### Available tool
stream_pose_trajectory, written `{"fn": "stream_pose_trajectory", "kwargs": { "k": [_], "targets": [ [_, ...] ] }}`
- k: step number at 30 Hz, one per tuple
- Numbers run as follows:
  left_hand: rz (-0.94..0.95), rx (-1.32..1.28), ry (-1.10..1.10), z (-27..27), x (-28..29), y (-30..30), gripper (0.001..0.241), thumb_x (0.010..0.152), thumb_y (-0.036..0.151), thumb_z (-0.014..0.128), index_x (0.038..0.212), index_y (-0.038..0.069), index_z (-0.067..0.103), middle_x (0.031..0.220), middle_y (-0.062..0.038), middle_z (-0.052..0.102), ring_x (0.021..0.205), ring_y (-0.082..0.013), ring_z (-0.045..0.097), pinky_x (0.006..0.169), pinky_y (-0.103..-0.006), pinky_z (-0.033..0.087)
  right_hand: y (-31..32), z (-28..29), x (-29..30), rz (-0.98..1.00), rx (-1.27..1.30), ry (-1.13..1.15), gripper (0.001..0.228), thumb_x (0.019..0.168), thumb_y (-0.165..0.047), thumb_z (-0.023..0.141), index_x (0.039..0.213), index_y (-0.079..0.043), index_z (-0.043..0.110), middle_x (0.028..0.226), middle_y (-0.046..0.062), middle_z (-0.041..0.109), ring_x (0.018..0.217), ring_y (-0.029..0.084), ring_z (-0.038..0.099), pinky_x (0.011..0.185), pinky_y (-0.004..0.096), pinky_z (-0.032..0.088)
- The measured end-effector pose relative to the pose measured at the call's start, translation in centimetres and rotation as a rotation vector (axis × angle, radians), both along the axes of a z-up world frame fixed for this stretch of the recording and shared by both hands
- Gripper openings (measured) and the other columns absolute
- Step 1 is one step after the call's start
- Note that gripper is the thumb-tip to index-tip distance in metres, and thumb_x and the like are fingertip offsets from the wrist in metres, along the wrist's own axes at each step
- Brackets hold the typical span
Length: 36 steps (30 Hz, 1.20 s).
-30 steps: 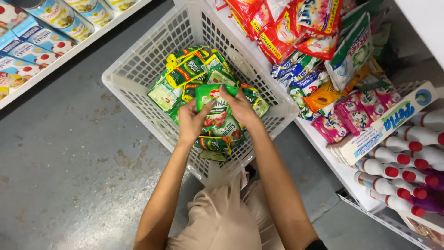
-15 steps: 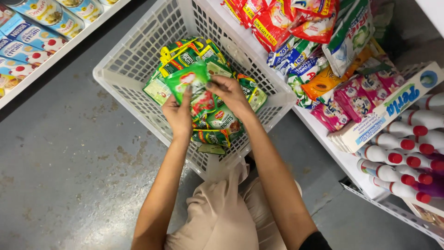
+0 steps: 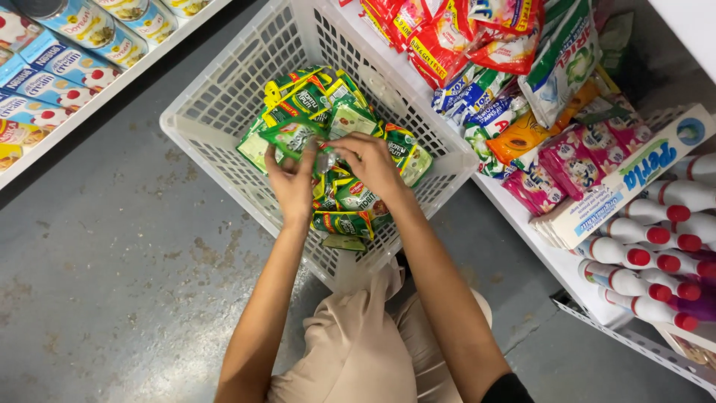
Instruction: Restocking and organizing food packets from a basket onto grocery store shelves.
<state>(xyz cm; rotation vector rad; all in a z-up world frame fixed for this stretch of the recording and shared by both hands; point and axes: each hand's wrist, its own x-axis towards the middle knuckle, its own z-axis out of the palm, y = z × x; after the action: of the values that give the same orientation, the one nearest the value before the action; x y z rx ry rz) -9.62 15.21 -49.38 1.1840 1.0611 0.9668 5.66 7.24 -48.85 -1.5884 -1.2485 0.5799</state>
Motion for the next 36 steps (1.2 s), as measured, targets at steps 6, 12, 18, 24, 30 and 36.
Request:
{"fn": "stream_pose_trajectory", "kwargs": {
  "k": [6, 12, 18, 24, 30, 36],
  "targets": [
    [-0.198, 0.143, 0.181, 4.8, 0.6, -1.9, 0.055, 0.095, 0.017, 0.069, 0.146, 0.014, 0.047, 0.062, 0.004, 0.048, 0.054, -0.0014, 0.039, 0.049, -0.0236, 0.034, -0.5, 2.4, -1.0, -0.162, 0.174, -0.44, 0.016, 0.096, 0.0, 0.067, 0.113, 0.0, 0.067, 0.103, 0.015, 0.065, 0.096, 0.035, 0.067, 0.083, 0.042, 0.056],
    [-0.229, 0.405, 0.496, 3.2, 0.4, -1.2, 0.029, 0.104, 0.013, 0.061, 0.132, 0.007, 0.068, 0.065, -0.016, 0.061, 0.054, -0.0201, 0.056, 0.054, -0.036, 0.046, -0.3, 1.7, -0.7, -0.209, 0.127, -0.521, 0.014, 0.095, -0.004, 0.068, 0.108, -0.002, 0.064, 0.1, 0.014, 0.064, 0.094, 0.034, 0.066, 0.082, 0.042, 0.056],
    [-0.211, 0.58, 0.489, 2.1, 0.5, -1.3, 0.027, 0.105, 0.007, 0.056, 0.129, 0.001, 0.067, 0.085, -0.025, 0.07, 0.071, -0.0339, 0.072, 0.066, -0.0427, 0.055, -0.4, 1.4, -0.4, -0.25, 0.128, -0.356, 0.013, 0.096, -0.003, 0.07, 0.107, -0.004, 0.064, 0.104, 0.012, 0.067, 0.094, 0.032, 0.068, 0.081, 0.041, 0.057],
    [-0.209, 0.586, 0.514, 2.8, 0.4, -1.5, 0.031, 0.103, 0.006, 0.057, 0.133, 0.0, 0.065, 0.077, -0.024, 0.066, 0.062, -0.0323, 0.067, 0.063, -0.0431, 0.053, -0.1, 4.2, -0.4, -0.194, 0.123, -0.087, 0.031, 0.093, -0.002, 0.071, 0.122, -0.005, 0.061, 0.121, 0.013, 0.064, 0.107, 0.03, 0.069, 0.088, 0.036, 0.06],
    [-0.216, 0.619, 0.457, 2.7, 0.3, -1.7, 0.035, 0.104, 0.003, 0.057, 0.139, 0.002, 0.062, 0.09, -0.025, 0.07, 0.074, -0.0331, 0.071, 0.072, -0.042, 0.055, -0.2, 2.4, -0.1, -0.153, 0.144, -0.095, 0.051, 0.094, -0.007, 0.079, 0.139, -0.009, 0.056, 0.14, 0.014, 0.06, 0.127, 0.03, 0.064, 0.101, 0.04, 0.059],
    [-0.21, 0.751, 0.378, 2.4, 0.0, -2.1, 0.042, 0.103, -0.003, 0.055, 0.144, 0.004, 0.057, 0.111, -0.027, 0.071, 0.091, -0.0359, 0.074, 0.082, -0.0409, 0.057, 0.3, -1.7, 0.7, -0.127, -0.128, 0.463, 0.073, 0.09, -0.008, 0.079, 0.151, -0.008, 0.039, 0.131, 0.015, 0.064, 0.115, 0.023, 0.067, 0.093, 0.037, 0.061]
  ]
}}
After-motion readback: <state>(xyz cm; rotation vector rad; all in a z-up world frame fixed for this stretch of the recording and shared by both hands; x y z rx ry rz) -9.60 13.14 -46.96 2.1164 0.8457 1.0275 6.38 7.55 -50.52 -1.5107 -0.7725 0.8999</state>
